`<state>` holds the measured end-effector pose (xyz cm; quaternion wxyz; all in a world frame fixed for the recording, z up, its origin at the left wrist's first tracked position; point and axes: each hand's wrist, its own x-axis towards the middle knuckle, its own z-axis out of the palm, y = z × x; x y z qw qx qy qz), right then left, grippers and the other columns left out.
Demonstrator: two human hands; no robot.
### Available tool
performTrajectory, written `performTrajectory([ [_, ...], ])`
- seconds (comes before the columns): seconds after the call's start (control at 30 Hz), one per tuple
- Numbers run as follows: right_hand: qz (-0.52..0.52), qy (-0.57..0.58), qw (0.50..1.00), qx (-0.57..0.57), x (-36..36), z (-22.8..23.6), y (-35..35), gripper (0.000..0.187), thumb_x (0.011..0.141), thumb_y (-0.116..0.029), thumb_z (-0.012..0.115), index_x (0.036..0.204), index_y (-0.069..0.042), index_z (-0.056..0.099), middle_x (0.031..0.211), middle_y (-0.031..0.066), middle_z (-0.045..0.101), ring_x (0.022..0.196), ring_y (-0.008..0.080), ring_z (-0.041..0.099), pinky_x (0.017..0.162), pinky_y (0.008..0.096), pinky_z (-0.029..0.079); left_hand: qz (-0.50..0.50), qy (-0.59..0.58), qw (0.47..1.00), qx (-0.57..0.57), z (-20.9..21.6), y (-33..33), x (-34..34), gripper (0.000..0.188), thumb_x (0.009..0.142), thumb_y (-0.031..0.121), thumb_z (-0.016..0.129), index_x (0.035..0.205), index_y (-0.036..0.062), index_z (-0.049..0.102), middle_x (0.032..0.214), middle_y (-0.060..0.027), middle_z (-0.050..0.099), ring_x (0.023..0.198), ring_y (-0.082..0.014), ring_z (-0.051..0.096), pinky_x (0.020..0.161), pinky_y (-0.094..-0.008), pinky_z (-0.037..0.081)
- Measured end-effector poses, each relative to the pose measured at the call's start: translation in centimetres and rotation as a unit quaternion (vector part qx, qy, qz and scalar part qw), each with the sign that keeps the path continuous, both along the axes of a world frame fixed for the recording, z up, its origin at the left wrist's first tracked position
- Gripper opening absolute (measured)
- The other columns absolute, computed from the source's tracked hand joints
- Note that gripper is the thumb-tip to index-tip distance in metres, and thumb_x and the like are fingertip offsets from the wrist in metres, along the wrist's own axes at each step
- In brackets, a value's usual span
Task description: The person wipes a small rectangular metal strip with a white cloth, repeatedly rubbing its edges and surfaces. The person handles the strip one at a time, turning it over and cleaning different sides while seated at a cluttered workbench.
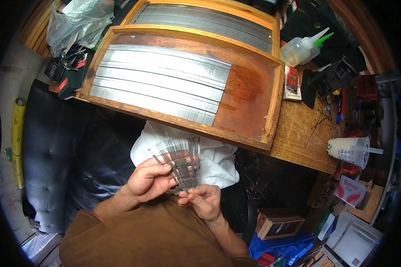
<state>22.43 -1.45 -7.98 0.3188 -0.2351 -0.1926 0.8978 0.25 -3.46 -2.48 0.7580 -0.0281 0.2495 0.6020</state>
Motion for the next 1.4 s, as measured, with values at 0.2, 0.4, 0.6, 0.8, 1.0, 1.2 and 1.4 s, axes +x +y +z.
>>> performTrajectory([
  [0.2, -0.005, -0.238, 0.905, 0.353, -1.6, 1.8, 0.4, 0.010, 0.088, 0.006, 0.081, 0.098, 0.006, 0.078, 0.094, 0.0180, 0.080, 0.088, 0.0215, 0.080, 0.081, 0.0302, 0.064, 0.016, 0.254, 0.965, -0.068, -0.5, -0.5, -0.3, 0.047, 0.103, 0.006, 0.066, 0.145, -0.0076, 0.049, 0.133, -0.0224, 0.067, 0.114, -0.0239, 0.071, 0.095, -0.0358, 0.061],
  [0.4, 0.070, -0.263, 0.829, 0.488, -1.3, 2.0, 1.5, 0.014, 0.084, 0.008, 0.082, 0.097, 0.005, 0.079, 0.095, 0.0183, 0.080, 0.089, 0.0232, 0.080, 0.080, 0.0300, 0.064, -0.107, 0.275, 0.953, -0.064, 0.2, -0.7, -0.6, 0.041, 0.097, -0.002, 0.072, 0.136, -0.0064, 0.060, 0.112, -0.0176, 0.077, 0.105, -0.0220, 0.075, 0.090, -0.0318, 0.063],
  [0.6, 0.134, -0.204, 0.815, 0.525, -0.7, 2.0, 2.8, 0.018, 0.083, 0.004, 0.083, 0.100, 0.001, 0.078, 0.098, 0.0155, 0.080, 0.089, 0.0251, 0.079, 0.078, 0.0321, 0.063, -0.124, 0.247, 0.960, -0.048, 0.0, -0.3, -0.4, 0.040, 0.094, -0.006, 0.074, 0.132, -0.0070, 0.063, 0.115, -0.0191, 0.076, 0.105, -0.0215, 0.075, 0.094, -0.0339, 0.062],
  [0.8, 0.176, -0.232, 0.809, 0.510, -0.6, 3.3, 3.5, 0.019, 0.084, 0.003, 0.082, 0.102, 0.002, 0.078, 0.099, 0.0146, 0.080, 0.091, 0.0259, 0.079, 0.080, 0.0322, 0.063, -0.120, 0.258, 0.958, -0.029, -0.4, -0.6, -0.2, 0.041, 0.094, -0.005, 0.074, 0.133, -0.0058, 0.063, 0.114, -0.0156, 0.077, 0.108, -0.0187, 0.073, 0.095, -0.0329, 0.061],
  [1.0, 0.153, -0.230, 0.821, 0.499, -0.8, 3.4, 3.4, 0.019, 0.085, 0.005, 0.081, 0.104, 0.002, 0.078, 0.100, 0.0145, 0.080, 0.091, 0.0249, 0.079, 0.080, 0.0323, 0.063, -0.088, 0.266, 0.959, -0.032, 0.1, -0.1, 0.0, 0.038, 0.095, -0.004, 0.073, 0.131, -0.0063, 0.063, 0.112, -0.0156, 0.077, 0.105, -0.0192, 0.074, 0.093, -0.0327, 0.062],
  [1.2, 0.167, -0.218, 0.813, 0.513, -0.7, 3.3, 3.5, 0.020, 0.085, 0.006, 0.079, 0.104, 0.002, 0.077, 0.100, 0.0140, 0.080, 0.091, 0.0258, 0.079, 0.079, 0.0329, 0.063, -0.105, 0.244, 0.962, -0.057, 0.1, -0.1, 0.1, 0.036, 0.096, -0.003, 0.072, 0.131, -0.0064, 0.063, 0.112, -0.0164, 0.077, 0.104, -0.0190, 0.075, 0.091, -0.0320, 0.062],
  [1.4, 0.216, -0.196, 0.786, 0.545, -0.2, 3.4, 4.5, 0.025, 0.085, 0.004, 0.079, 0.109, 0.000, 0.075, 0.099, 0.0139, 0.079, 0.089, 0.0290, 0.079, 0.076, 0.0352, 0.063, -0.126, 0.247, 0.960, -0.038, -0.1, 0.0, 0.1, 0.032, 0.097, -0.001, 0.072, 0.127, -0.0064, 0.064, 0.109, -0.0159, 0.078, 0.100, -0.0188, 0.076, 0.087, -0.0308, 0.063],
])
